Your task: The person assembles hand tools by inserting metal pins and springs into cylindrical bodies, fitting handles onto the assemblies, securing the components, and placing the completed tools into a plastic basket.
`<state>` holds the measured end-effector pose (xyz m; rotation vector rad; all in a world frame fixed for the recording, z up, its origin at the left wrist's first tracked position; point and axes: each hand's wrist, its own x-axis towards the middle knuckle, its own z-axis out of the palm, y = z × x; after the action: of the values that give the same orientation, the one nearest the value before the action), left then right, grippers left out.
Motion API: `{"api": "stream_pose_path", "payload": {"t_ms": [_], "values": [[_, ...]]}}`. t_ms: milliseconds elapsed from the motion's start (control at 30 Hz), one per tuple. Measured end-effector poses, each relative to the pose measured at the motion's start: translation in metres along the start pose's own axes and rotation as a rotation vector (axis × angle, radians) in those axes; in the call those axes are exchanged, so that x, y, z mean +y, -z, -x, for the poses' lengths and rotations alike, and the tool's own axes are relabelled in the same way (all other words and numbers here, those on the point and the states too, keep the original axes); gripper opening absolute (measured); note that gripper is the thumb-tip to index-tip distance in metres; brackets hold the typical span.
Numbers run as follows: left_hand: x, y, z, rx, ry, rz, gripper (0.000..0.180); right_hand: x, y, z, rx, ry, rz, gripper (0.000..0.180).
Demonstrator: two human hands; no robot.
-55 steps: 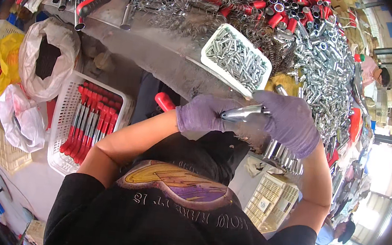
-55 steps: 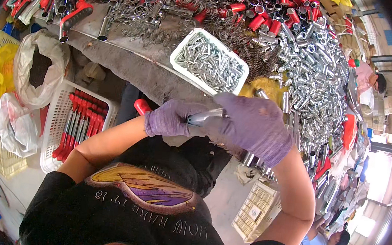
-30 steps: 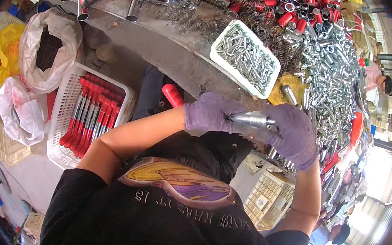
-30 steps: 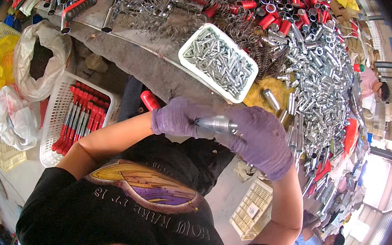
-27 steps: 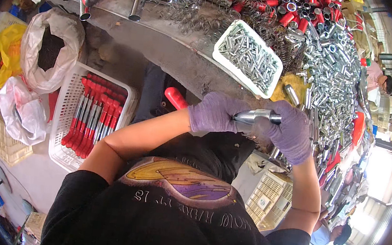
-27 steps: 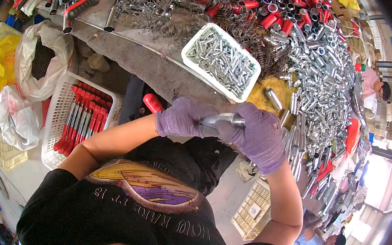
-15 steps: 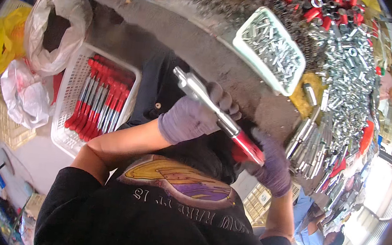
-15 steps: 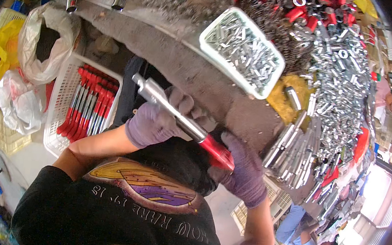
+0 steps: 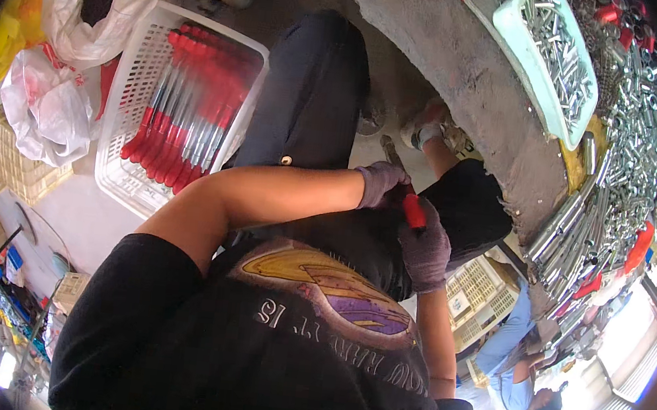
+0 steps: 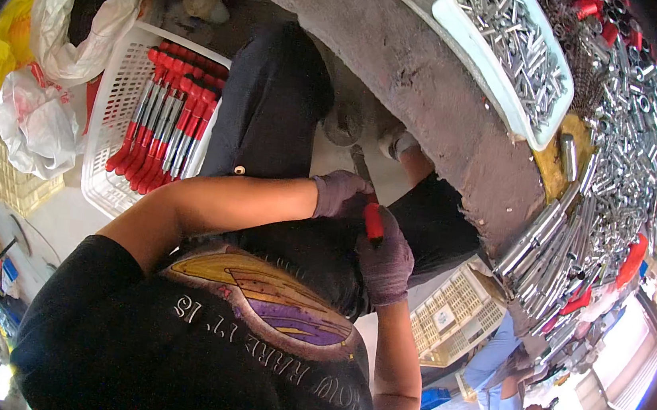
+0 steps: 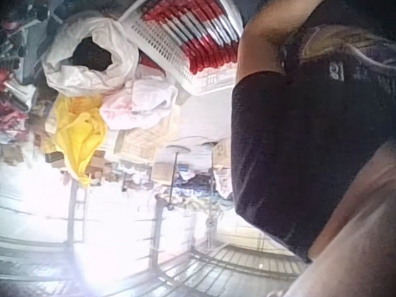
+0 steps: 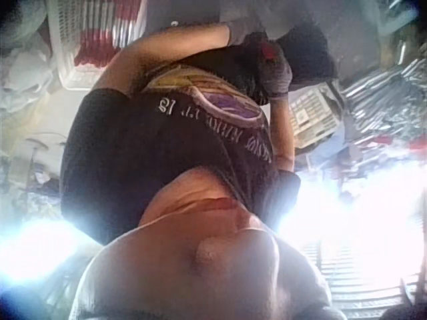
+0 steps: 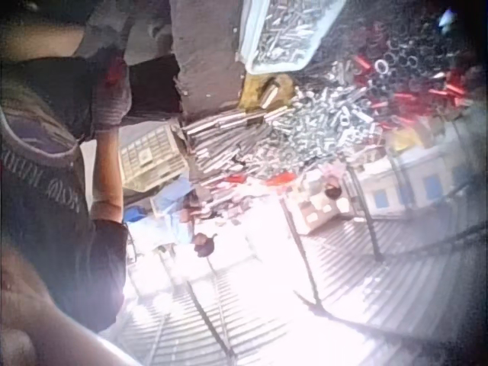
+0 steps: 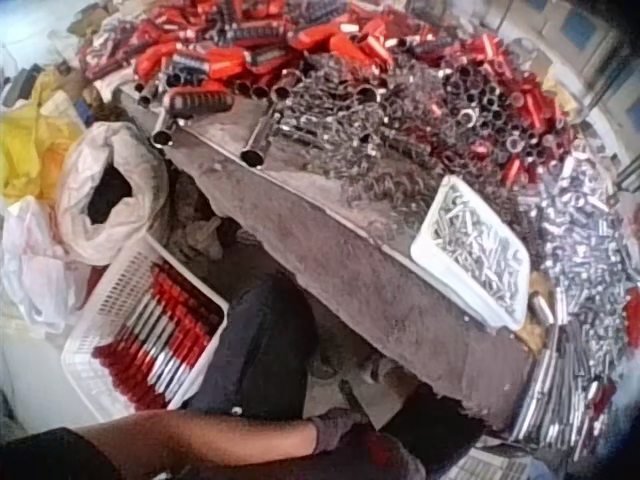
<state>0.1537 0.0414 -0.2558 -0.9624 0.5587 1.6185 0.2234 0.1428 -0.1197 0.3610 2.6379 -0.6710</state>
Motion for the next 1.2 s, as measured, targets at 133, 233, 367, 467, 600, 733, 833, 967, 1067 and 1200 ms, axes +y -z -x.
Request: {"api": "stream_pose_path", "payload": {"t_ms": [133, 233, 367, 467, 600, 733, 833, 967, 1067, 1200], "values": [[-0.026, 0.071, -0.088, -0.198, -0.643, -0.691, 0.016, -0.007, -0.010, -0.021, 0.012, 0.151, 0.076, 0.050], [0.009, 0.000, 0.000, 0.122, -0.056, -0.337, 0.020, 0.008, -0.012, -0.028, -0.026, 0.086, 0.121, 0.051], [0.018, 0.008, 0.007, 0.224, -0.130, -0.487, 0.026, 0.005, -0.020, -0.041, -0.083, 0.072, 0.077, 0.053], [0.019, 0.013, 0.007, 0.058, -0.291, -0.676, 0.029, 0.003, -0.024, -0.043, -0.096, 0.054, 0.109, 0.053], [0.018, 0.003, 0.016, 0.223, -0.101, -0.410, 0.031, 0.008, -0.031, -0.041, -0.079, 0.109, 0.195, 0.056], [0.015, -0.003, 0.010, 0.217, -0.111, -0.420, 0.032, 0.014, -0.029, -0.039, -0.045, 0.106, 0.156, 0.055], [0.020, 0.010, 0.001, 0.191, -0.163, -0.517, 0.031, 0.011, -0.035, -0.048, -0.044, 0.130, 0.153, 0.052], [0.021, 0.008, -0.010, 0.240, -0.121, -0.396, 0.028, 0.004, -0.023, -0.065, -0.115, 0.078, 0.153, 0.051], [0.034, -0.006, 0.010, 0.301, -0.872, -0.771, 0.025, -0.011, -0.011, -0.095, -0.190, 0.035, 0.197, 0.048], [0.046, -0.063, 0.051, -0.073, -1.471, -1.461, 0.037, 0.024, -0.022, -0.114, -0.209, 0.080, 0.362, 0.047]]}}
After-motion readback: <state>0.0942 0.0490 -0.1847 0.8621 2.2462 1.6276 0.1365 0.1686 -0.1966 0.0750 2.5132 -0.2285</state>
